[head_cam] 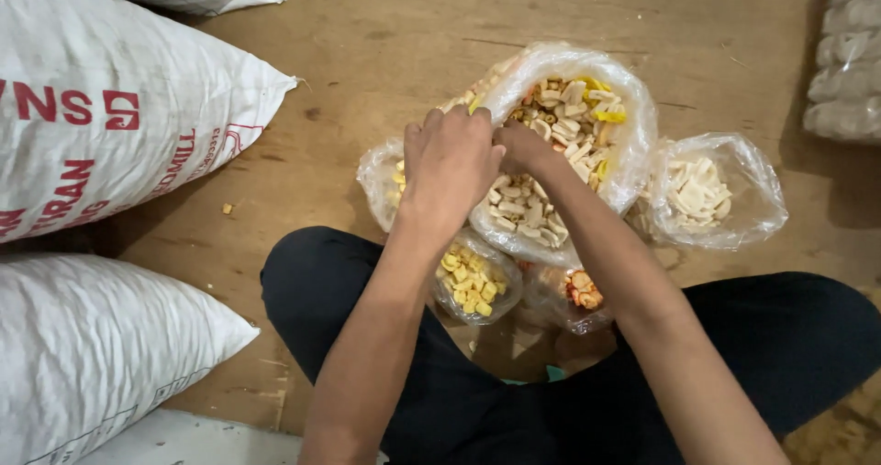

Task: The person sits on the floor and sorts mixed snack pieces from a large plastic bag into smaller bags by type. They pick up handfuls of snacks, separate them by color and shape, and place each type into its corresponding bag.

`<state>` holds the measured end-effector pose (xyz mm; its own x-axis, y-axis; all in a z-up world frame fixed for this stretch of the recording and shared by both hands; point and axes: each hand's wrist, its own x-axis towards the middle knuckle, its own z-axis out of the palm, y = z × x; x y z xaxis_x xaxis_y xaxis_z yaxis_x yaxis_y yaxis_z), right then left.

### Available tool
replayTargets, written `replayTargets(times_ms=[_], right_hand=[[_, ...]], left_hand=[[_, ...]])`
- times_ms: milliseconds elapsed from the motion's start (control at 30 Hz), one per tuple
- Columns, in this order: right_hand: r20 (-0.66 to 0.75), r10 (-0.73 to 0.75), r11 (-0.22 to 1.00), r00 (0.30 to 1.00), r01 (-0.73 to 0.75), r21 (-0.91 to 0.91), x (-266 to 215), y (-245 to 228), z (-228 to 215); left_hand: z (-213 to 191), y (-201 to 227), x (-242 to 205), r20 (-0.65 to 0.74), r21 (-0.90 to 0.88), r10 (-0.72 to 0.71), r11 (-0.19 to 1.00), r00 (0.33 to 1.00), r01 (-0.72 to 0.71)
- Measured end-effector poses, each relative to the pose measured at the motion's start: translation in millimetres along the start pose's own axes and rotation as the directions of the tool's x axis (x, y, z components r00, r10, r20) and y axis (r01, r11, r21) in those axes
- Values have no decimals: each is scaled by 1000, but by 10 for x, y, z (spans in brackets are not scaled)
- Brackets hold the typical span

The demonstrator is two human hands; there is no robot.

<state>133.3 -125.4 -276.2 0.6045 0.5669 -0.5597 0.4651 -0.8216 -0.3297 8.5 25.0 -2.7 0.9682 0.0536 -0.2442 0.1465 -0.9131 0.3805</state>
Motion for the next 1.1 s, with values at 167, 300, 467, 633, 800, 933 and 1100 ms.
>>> replayTargets(times_ms=[167,300,467,633,800,933,1100], right_hand=[[54,-4,994,999,-2,109,-353,-137,-408],[52,19,687,998,-51,725,-1036,-236,-1054],[14,68,485,998,-46,873,-1856,-416,-1578],[1,152,308,988,-49,950,-2483,-360,-1607],[-19,149,164,989,-6,986,-2565,-114,-1304],[-24,145,128,989,6,992,-2639,-287,-1316],[-9,103,81,995,1,997,-2633,-327,-1291]], left_hand=[[48,-97,-11,-3,6,10,1000,1000,-10],[-38,-76,-45,-3,-6,29,1000,1000,-29],[6,13,-15,17,-38,98,995,995,-98],[-11,289,-124,62,-267,219,944,974,-195],[-41,474,-216,96,-615,317,764,944,-194],[253,462,-13,153,-691,288,715,945,-106],[339,481,50,199,-729,166,684,966,32]])
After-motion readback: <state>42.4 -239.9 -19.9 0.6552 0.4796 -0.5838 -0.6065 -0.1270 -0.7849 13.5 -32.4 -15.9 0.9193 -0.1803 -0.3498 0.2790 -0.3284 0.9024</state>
